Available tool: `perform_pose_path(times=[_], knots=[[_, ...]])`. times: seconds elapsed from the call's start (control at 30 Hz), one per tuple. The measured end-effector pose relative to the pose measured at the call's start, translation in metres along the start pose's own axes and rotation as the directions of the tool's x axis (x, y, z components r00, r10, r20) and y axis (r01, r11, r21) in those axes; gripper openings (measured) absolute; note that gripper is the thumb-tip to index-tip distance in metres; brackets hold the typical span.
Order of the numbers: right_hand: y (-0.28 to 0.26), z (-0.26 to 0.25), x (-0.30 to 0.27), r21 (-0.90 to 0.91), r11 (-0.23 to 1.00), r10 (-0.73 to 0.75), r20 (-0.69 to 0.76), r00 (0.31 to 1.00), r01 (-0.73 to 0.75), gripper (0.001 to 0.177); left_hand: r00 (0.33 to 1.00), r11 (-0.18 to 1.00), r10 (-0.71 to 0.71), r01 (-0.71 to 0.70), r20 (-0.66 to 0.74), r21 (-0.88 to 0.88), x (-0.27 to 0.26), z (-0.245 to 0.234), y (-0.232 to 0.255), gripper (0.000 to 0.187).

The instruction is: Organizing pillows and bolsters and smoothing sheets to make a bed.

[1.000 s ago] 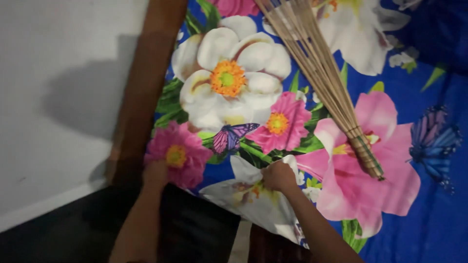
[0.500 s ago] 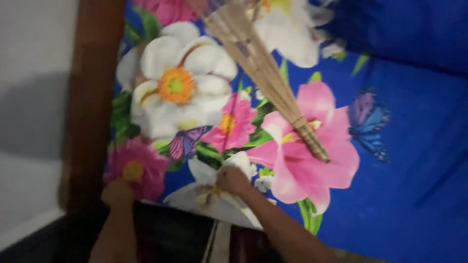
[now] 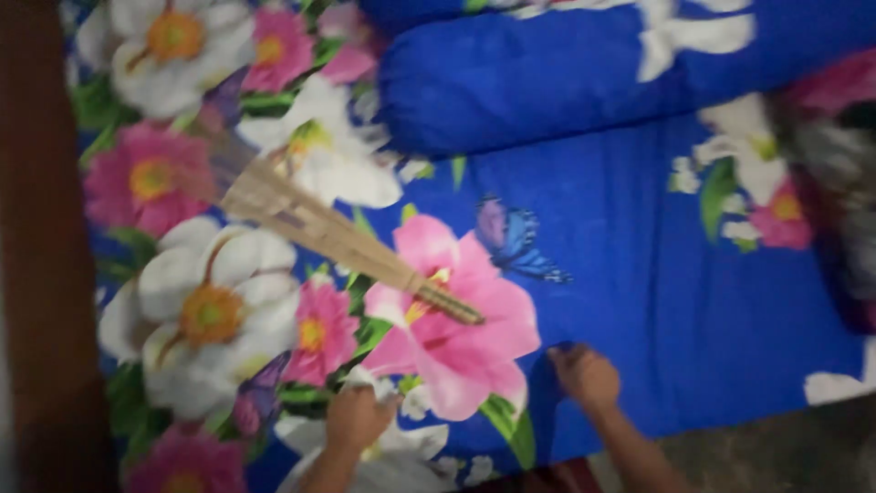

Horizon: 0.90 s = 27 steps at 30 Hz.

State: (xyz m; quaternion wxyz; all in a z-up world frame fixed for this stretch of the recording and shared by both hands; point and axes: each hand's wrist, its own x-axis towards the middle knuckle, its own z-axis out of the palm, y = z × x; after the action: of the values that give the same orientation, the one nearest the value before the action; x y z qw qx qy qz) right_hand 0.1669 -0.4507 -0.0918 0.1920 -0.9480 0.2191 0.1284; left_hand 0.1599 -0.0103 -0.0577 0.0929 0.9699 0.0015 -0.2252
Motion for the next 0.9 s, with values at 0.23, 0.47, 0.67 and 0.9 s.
perform_pose_path(times=[0.23,0.47,0.67,0.9], knots=[[0.132,-0.019,0.069,-0.134,0.991,0.051,0.211,0.976,-0.023,0.056,0.925,0.948,-0.301,0.264,0.23,0.177,0.023,0.055,0.021,0.066],[0.18,-0.038,0.065,-0.005,0.995,-0.103,0.119,0.987,0.104,0.031,0.933,0.906,-0.357,0.357,-0.042,0.226,-0.008,0.1,0.033,0.035],[0.339,-0.103,0.044,0.092,0.879,0.476,-0.166,0.863,-0.467,0.059,0.884,0.922,-0.386,0.382,-0.264,-0.071,0.029,0.098,0.067,0.059],[0.507,0.009,-0.01,0.405,0.897,0.055,-0.505,0.862,0.18,0.035,0.792,0.492,-0.609,0.342,-0.036,-0.801,0.146,0.018,0.171,0.061]])
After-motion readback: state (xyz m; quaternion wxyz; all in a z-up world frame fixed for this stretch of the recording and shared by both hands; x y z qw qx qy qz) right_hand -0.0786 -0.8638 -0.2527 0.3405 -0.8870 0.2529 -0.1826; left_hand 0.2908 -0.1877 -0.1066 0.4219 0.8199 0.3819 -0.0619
